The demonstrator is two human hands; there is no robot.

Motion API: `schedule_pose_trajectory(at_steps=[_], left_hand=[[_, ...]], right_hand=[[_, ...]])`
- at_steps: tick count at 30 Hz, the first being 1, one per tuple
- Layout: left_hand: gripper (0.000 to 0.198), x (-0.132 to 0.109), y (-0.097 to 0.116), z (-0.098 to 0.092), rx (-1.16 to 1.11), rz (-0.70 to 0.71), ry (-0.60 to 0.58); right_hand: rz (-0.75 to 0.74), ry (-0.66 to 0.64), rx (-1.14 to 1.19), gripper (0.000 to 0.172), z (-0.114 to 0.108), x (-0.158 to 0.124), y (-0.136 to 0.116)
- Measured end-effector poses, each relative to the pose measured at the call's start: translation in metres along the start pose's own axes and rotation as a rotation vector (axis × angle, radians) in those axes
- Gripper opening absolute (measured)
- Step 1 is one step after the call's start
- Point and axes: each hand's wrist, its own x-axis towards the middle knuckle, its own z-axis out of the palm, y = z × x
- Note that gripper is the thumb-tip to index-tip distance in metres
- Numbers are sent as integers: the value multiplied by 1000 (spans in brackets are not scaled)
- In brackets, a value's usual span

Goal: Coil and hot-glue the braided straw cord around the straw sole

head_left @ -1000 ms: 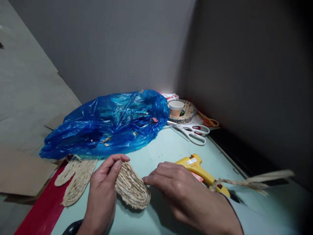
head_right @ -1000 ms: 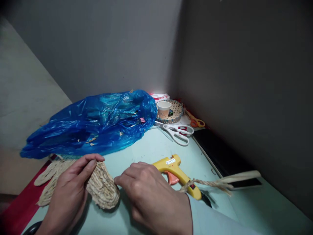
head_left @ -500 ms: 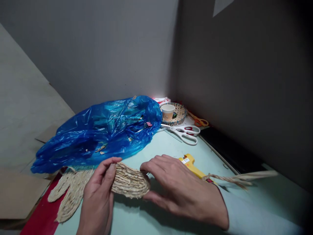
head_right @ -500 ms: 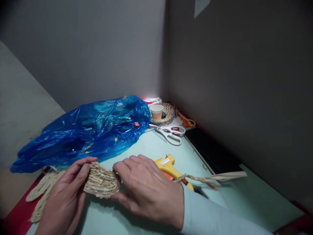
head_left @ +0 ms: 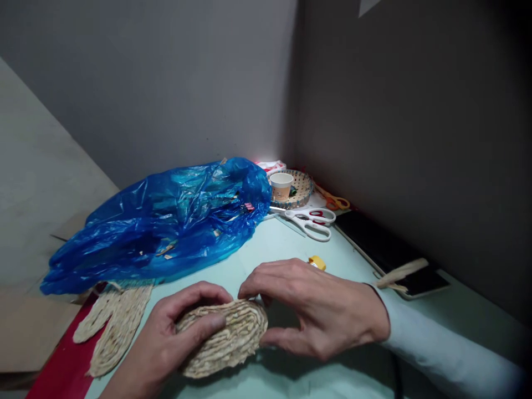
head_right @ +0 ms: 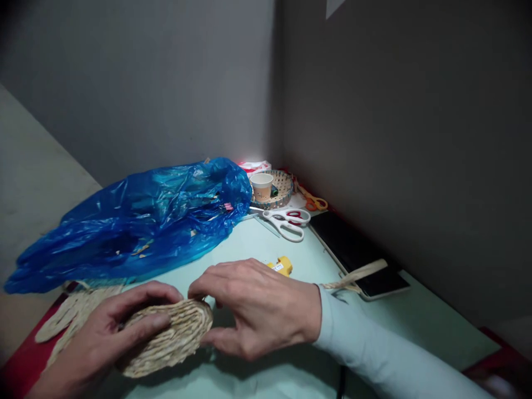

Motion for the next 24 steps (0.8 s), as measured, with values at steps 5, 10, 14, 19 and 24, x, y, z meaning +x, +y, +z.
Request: schedule_pose_trajectory(at_steps=[5, 10, 14, 19, 24], left_hand=[[16, 0, 1, 2, 130, 75, 25], [21, -6, 9, 12, 92, -17, 219], [25, -10, 14, 17, 71, -76, 290], [28, -10, 12, 17, 112, -133, 280], [23, -7, 14, 19, 8, -162, 211]], right_hand=[[-13, -35, 34, 36, -1, 1, -2], [58, -44, 60, 53, -15, -3, -4], [67, -32, 104, 27, -26, -5, -5], [77, 28, 124, 27, -27, -3, -4], [111, -17, 105, 29, -28, -5, 0]])
